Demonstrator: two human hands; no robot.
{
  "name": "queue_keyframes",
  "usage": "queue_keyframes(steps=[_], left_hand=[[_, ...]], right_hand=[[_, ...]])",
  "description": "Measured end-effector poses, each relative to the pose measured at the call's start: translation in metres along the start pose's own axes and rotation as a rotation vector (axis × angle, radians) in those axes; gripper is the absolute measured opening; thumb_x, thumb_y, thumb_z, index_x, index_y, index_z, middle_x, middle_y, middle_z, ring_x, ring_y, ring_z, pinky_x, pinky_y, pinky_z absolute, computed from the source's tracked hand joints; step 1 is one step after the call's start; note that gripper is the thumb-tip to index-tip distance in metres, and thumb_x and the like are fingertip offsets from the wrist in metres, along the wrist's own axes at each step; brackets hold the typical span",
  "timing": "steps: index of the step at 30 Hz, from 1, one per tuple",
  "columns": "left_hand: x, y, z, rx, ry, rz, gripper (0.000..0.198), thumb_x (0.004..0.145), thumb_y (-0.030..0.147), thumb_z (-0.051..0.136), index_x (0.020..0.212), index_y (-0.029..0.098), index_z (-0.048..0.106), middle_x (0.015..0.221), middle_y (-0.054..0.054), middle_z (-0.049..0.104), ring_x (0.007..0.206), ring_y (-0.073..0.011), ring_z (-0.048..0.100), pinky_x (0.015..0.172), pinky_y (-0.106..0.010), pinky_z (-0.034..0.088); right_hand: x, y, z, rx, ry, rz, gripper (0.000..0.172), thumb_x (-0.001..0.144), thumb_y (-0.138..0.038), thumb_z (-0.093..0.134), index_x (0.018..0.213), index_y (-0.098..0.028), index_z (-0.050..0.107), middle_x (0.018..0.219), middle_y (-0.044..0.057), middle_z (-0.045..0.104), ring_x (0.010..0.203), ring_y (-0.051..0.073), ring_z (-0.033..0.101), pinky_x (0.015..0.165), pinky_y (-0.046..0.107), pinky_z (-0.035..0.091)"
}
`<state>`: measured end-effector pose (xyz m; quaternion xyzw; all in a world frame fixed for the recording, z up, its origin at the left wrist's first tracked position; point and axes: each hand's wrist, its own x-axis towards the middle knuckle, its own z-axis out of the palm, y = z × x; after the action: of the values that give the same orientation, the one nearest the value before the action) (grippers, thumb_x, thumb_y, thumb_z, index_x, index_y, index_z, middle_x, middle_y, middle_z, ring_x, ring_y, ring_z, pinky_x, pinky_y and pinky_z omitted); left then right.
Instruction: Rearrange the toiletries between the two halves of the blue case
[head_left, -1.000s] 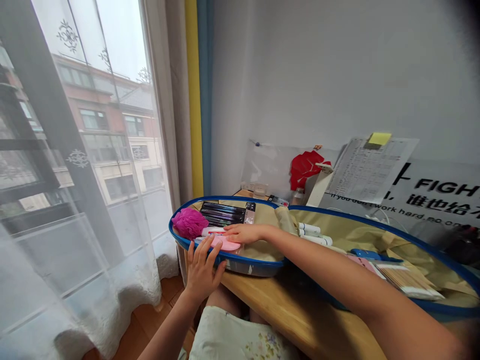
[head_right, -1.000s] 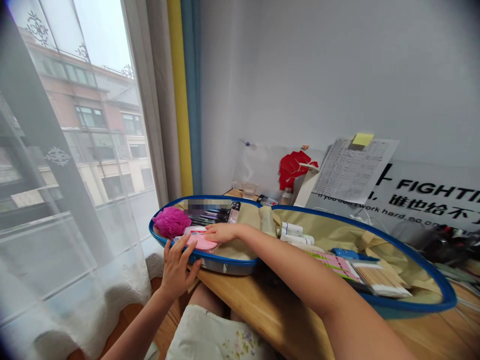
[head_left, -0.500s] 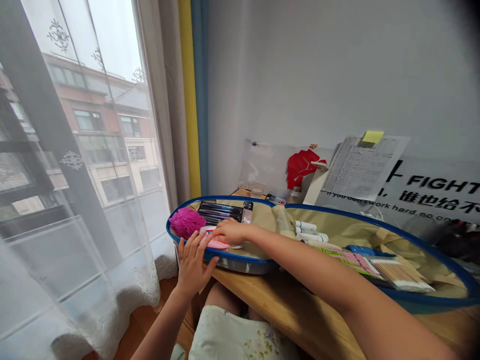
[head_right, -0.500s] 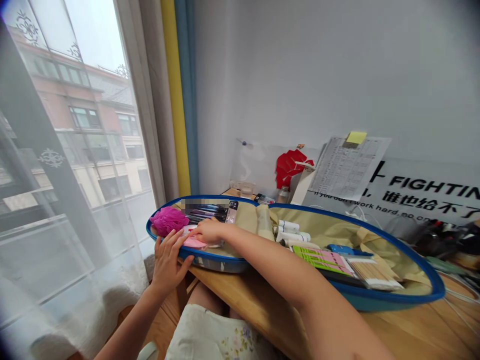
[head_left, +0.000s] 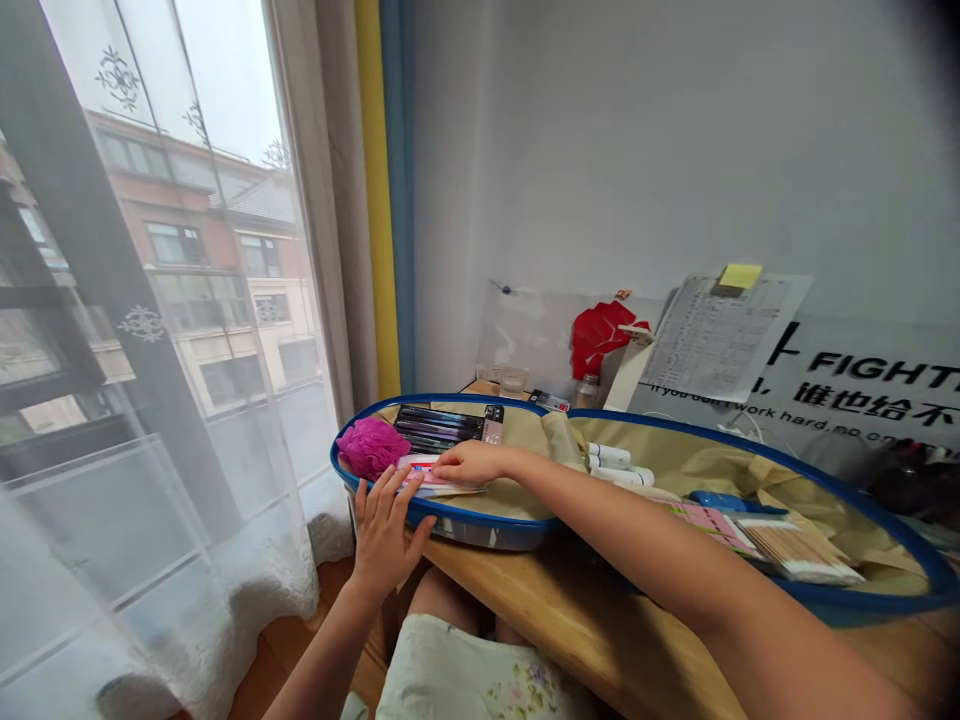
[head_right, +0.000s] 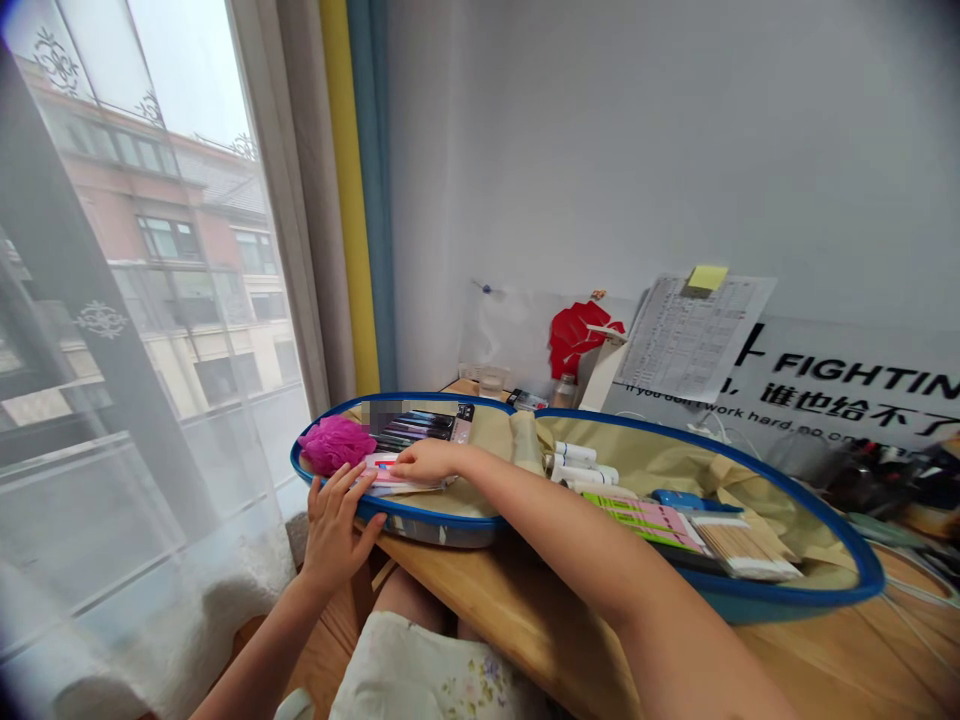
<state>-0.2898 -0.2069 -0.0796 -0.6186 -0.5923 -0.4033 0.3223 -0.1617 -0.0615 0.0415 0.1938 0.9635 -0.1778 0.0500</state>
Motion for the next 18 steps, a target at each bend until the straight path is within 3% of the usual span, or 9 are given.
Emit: queue_keyframes(steps=[4,8,10,14,18], left_hand=[[0.0,-0.001,-0.001,0.004,0.0,0.011,0.05,0.089,0.035,0.048,0.137,0.021,0.043,0.13,-0.012,0.056,0.127,-0.0275,0.044,0.114,-0.049,0.014],[-0.001,-0.001,0.0,-0.004,-0.009,0.012,0.049,0.09,0.036,0.048,0.136,0.021,0.043,0.131,-0.012,0.055,0.128,-0.0274,0.043,0.115,-0.049,0.014],[-0.002,-0.001,0.001,-0.01,-0.01,0.003,0.049,0.09,0.036,0.048,0.136,0.022,0.043,0.131,-0.012,0.055,0.128,-0.0273,0.043,0.115,-0.049,0.014],[-0.004,-0.001,0.003,-0.016,0.02,0.008,0.047,0.09,0.035,0.049,0.135,0.021,0.045,0.129,-0.012,0.056,0.128,-0.0276,0.043,0.115,-0.049,0.013],[-0.004,-0.002,0.004,-0.016,0.054,0.033,0.044,0.09,0.035,0.048,0.132,0.02,0.048,0.125,-0.012,0.058,0.128,-0.0277,0.043,0.115,-0.048,0.014]], right_hand=[[-0.002,-0.001,-0.005,0.043,0.021,0.001,0.034,0.09,-0.038,0.048,0.107,-0.019,0.071,0.102,0.003,0.073,0.087,0.014,0.063,0.077,0.022,0.045],[-0.025,0.015,-0.039,0.076,0.112,0.042,0.038,0.091,-0.042,0.045,0.114,-0.022,0.068,0.116,0.002,0.068,0.104,0.016,0.061,0.092,0.026,0.044],[-0.05,0.032,-0.062,0.082,0.167,0.095,0.041,0.092,-0.044,0.043,0.119,-0.023,0.065,0.122,0.002,0.066,0.11,0.016,0.059,0.097,0.027,0.042],[-0.118,0.082,-0.095,0.047,0.234,0.295,0.051,0.092,-0.048,0.037,0.127,-0.019,0.059,0.12,0.007,0.066,0.104,0.017,0.063,0.094,0.03,0.045],[-0.186,0.133,-0.094,-0.044,0.236,0.532,0.049,0.084,-0.051,0.045,0.117,-0.02,0.066,0.117,0.01,0.067,0.106,0.025,0.062,0.097,0.038,0.044]])
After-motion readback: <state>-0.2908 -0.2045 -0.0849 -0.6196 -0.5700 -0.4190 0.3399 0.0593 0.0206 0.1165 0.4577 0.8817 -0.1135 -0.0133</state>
